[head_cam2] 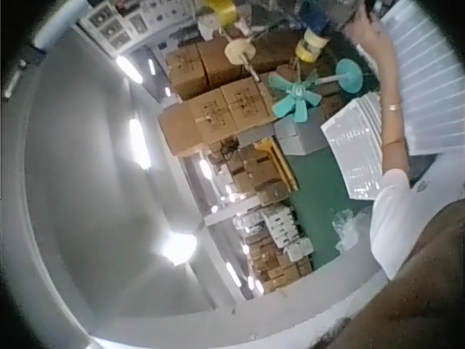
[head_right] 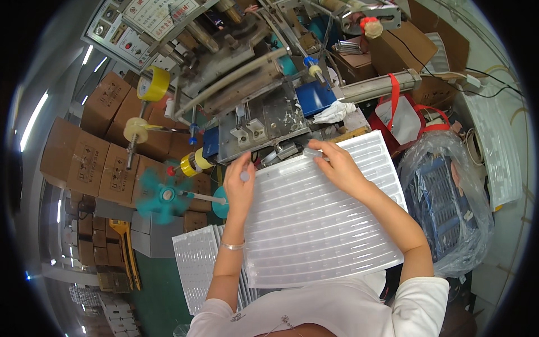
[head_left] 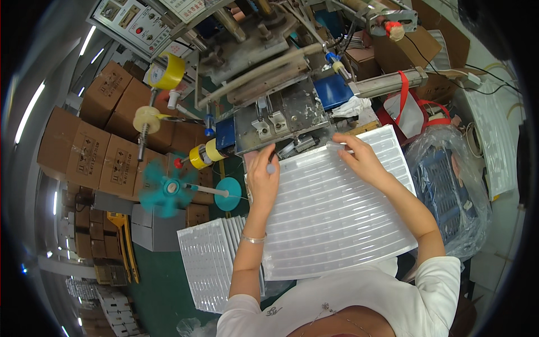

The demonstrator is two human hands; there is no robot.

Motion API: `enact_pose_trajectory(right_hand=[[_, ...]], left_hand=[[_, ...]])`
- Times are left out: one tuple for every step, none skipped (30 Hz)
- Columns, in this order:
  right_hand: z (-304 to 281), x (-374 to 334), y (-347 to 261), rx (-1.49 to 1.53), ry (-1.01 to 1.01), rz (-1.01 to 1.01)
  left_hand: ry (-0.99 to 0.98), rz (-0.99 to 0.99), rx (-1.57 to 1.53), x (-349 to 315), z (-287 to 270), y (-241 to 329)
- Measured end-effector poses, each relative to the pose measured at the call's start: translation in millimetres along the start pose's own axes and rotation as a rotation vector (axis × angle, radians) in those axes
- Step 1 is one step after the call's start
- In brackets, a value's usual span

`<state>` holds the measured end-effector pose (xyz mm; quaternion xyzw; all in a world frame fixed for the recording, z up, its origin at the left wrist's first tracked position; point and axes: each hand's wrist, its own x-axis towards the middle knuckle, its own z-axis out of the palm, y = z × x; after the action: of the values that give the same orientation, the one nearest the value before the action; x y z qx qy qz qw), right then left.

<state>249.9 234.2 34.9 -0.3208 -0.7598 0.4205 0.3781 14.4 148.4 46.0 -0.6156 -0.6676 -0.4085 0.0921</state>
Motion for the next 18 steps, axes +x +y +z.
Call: enact_pose_trajectory(right_hand=[[-1,0,-2,0.024,0.003,0.028],[-3,8,-1,0.046,0.013,0.052],[-3,14,-3,0.041,0.016,0.037],[-3,21,-5,0.011,0.059,-0.021],[-3,25,-6,-0.02,0.1,-0.071],[-1,32,-9,-0.021,0.143,-0.103],[1,41,-13,-0.025,0.141,-0.106],[1,50,-15,-0.067,0.198,-0.138],[2,59,-18,-0.106,0.255,-0.173],[4,67,-20,-0.138,0.291,-0.217],[5,73,-21,-0.143,0.288,-0.209],[6,81,-21,-0.203,0.337,-0.295],[7,89,-22,-0.261,0.384,-0.38],[12,97,-26,-0.305,0.427,-0.469],[18,106,-27,-0.301,0.421,-0.459],[23,115,-26,-0.4,0.413,-0.514],[29,122,-24,-0.495,0.395,-0.57],[32,130,-18,-0.491,0.386,-0.56]], left_hand=[[0.01,0.0,-0.001,11,3,3],[0.037,0.033,0.055,28,10,5],[0.063,0.064,0.113,43,15,6],[0.078,0.07,0.112,60,23,6],[0.088,0.115,0.246,75,33,6],[0.097,0.157,0.382,87,38,7],[0.102,0.154,0.38,99,40,7],[-0.005,0.166,0.382,109,45,9],[-0.11,0.179,0.386,114,45,11],[-0.066,0.241,0.391,113,45,13],[-0.072,0.237,0.384,108,44,16],[-0.045,0.235,0.284,100,40,21],[-0.019,0.23,0.187,90,36,27],[0.015,0.215,0.136,78,27,33],[0.005,0.208,0.137,64,22,33],[-0.044,0.126,0.044,51,19,31],[-0.09,0.034,-0.046,37,14,30],[-0.121,0.027,-0.034,28,13,30]])
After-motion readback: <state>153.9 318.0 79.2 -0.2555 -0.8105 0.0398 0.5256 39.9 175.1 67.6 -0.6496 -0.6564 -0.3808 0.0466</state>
